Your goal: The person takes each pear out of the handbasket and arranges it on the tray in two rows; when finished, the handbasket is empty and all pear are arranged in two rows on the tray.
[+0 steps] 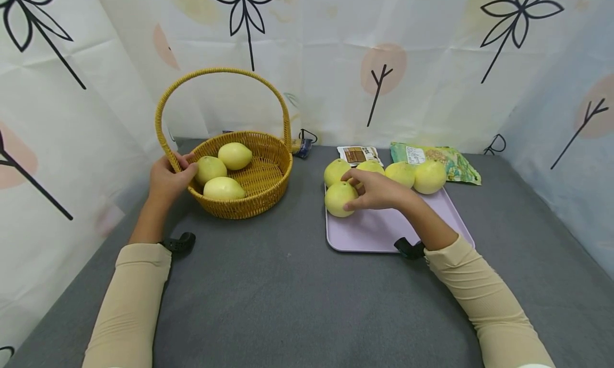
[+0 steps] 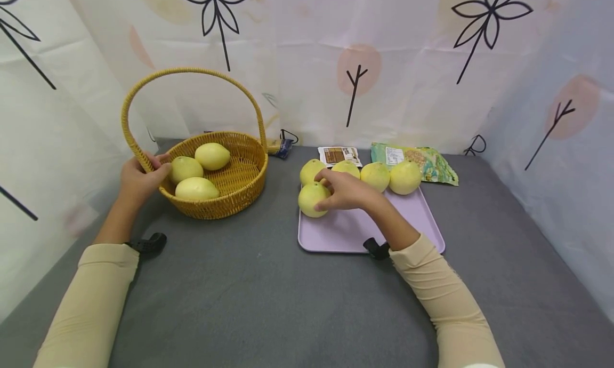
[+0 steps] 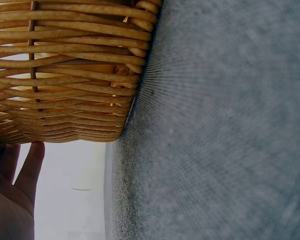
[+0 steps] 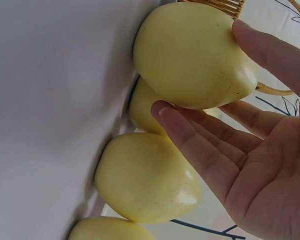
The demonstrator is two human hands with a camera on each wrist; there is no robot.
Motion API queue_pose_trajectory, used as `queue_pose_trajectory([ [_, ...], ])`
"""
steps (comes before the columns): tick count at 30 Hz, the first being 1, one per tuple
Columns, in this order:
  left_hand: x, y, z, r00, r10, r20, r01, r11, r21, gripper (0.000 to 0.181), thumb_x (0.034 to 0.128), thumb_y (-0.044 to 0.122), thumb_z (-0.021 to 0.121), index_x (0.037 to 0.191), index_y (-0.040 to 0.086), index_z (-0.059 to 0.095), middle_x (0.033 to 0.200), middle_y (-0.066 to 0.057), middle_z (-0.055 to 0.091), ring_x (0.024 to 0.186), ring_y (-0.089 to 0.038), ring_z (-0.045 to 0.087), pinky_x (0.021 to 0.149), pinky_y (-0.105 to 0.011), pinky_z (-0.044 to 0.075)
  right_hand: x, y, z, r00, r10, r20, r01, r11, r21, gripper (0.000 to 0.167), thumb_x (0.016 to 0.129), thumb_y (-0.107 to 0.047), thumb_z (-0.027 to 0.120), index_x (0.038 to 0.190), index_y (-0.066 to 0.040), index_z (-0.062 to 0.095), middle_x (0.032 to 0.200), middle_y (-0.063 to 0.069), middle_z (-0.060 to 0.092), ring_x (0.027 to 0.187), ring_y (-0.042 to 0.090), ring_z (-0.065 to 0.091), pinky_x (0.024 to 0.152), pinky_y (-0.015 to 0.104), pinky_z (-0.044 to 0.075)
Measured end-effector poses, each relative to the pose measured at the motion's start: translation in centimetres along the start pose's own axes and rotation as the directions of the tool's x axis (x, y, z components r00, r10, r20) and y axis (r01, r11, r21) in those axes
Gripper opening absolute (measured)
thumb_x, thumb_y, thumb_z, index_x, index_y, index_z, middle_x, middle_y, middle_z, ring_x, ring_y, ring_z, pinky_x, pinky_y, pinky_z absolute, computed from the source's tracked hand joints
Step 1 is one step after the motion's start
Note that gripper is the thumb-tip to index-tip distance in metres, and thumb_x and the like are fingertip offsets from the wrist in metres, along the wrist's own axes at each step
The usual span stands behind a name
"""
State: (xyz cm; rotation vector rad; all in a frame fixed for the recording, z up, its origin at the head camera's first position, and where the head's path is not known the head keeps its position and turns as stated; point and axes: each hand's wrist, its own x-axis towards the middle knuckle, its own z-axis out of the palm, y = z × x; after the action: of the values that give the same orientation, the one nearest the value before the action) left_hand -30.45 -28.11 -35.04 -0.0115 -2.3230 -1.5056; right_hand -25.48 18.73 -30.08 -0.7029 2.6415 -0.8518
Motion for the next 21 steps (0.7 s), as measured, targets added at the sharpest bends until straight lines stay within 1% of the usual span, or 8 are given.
queue_pose_trajectory([
  [3,-0.1,0.0,0.1,1.000,0.020,-0.006,-0.020,1.000,0.000,0.027,0.0922,0.015,0.068,0.091,-0.006,0.051,0.124,-0.024,0.065,0.124,-0.027,0.060,0.063,-0.016,0.048,-0.1,-0.2,-0.2,1.000,-0.005,-0.014,0.005,1.000,-0.015,0.058,0.087,-0.019,0.079,0.134,-0.001,0.051,0.133,0.026,0.058,0.121,0.040,0.057,0.098,0.052,0.045],
  [6,-0.2,0.1,0.1,0.999,0.039,-0.016,-0.039,0.999,0.004,0.028,0.0920,0.017,0.068,0.090,-0.006,0.052,0.122,-0.025,0.066,0.122,-0.026,0.061,0.062,-0.017,0.048,-0.1,-0.6,-0.4,0.998,-0.031,-0.052,0.029,0.999,-0.033,0.055,0.088,-0.019,0.078,0.133,0.000,0.054,0.133,0.023,0.059,0.121,0.040,0.058,0.099,0.052,0.045],
  [9,-0.1,0.1,0.2,0.999,0.045,-0.017,-0.045,0.999,-0.001,0.027,0.0918,0.016,0.068,0.089,-0.006,0.052,0.121,-0.026,0.066,0.122,-0.026,0.061,0.062,-0.017,0.048,0.0,-1.4,-0.4,0.989,-0.101,-0.104,0.093,0.992,-0.082,0.050,0.090,-0.020,0.076,0.132,0.000,0.057,0.132,0.019,0.061,0.123,0.037,0.057,0.100,0.052,0.044],
  [11,0.0,0.0,0.2,0.999,0.046,-0.019,-0.047,0.999,-0.010,0.026,0.0915,0.014,0.068,0.088,-0.007,0.053,0.121,-0.027,0.066,0.123,-0.028,0.061,0.062,-0.017,0.049,0.3,-2.1,-0.2,0.976,-0.173,-0.129,0.160,0.981,-0.108,0.045,0.091,-0.020,0.074,0.130,-0.001,0.060,0.131,0.015,0.061,0.124,0.034,0.055,0.101,0.052,0.042],
  [14,0.1,-0.2,0.1,0.999,0.041,-0.017,-0.042,0.999,-0.019,0.025,0.0915,0.013,0.068,0.089,-0.008,0.053,0.122,-0.028,0.065,0.124,-0.031,0.059,0.063,-0.016,0.049,1.2,-3.5,0.3,0.942,-0.308,-0.136,0.294,0.949,-0.115,0.033,0.094,-0.015,0.069,0.124,-0.002,0.066,0.126,0.013,0.064,0.122,0.032,0.056,0.100,0.050,0.042],
  [18,0.0,-0.2,0.0,1.000,0.026,-0.014,-0.026,1.000,-0.012,0.025,0.0918,0.013,0.068,0.089,-0.007,0.053,0.122,-0.027,0.065,0.124,-0.030,0.059,0.064,-0.016,0.049,3.2,-6.0,1.6,0.874,-0.474,-0.106,0.460,0.878,-0.132,0.021,0.097,-0.007,0.064,0.117,-0.004,0.070,0.121,0.009,0.066,0.117,0.027,0.058,0.098,0.045,0.045],
  [19,0.0,-0.2,0.0,1.000,0.024,-0.013,-0.024,1.000,-0.009,0.024,0.0918,0.013,0.068,0.089,-0.006,0.053,0.122,-0.027,0.065,0.124,-0.029,0.059,0.064,-0.016,0.049,3.8,-6.8,2.0,0.858,-0.505,-0.094,0.491,0.860,-0.141,0.020,0.097,-0.005,0.063,0.116,-0.004,0.070,0.120,0.009,0.066,0.116,0.025,0.059,0.097,0.043,0.046],
  [21,-0.1,-0.1,0.1,1.000,0.027,-0.013,-0.027,1.000,-0.008,0.024,0.0917,0.013,0.068,0.088,-0.005,0.053,0.121,-0.026,0.065,0.124,-0.028,0.060,0.065,-0.016,0.049,5.2,-8.3,2.8,0.840,-0.539,-0.061,0.526,0.836,-0.157,0.020,0.098,-0.005,0.062,0.117,-0.005,0.070,0.121,0.008,0.066,0.116,0.022,0.058,0.096,0.038,0.046],
])
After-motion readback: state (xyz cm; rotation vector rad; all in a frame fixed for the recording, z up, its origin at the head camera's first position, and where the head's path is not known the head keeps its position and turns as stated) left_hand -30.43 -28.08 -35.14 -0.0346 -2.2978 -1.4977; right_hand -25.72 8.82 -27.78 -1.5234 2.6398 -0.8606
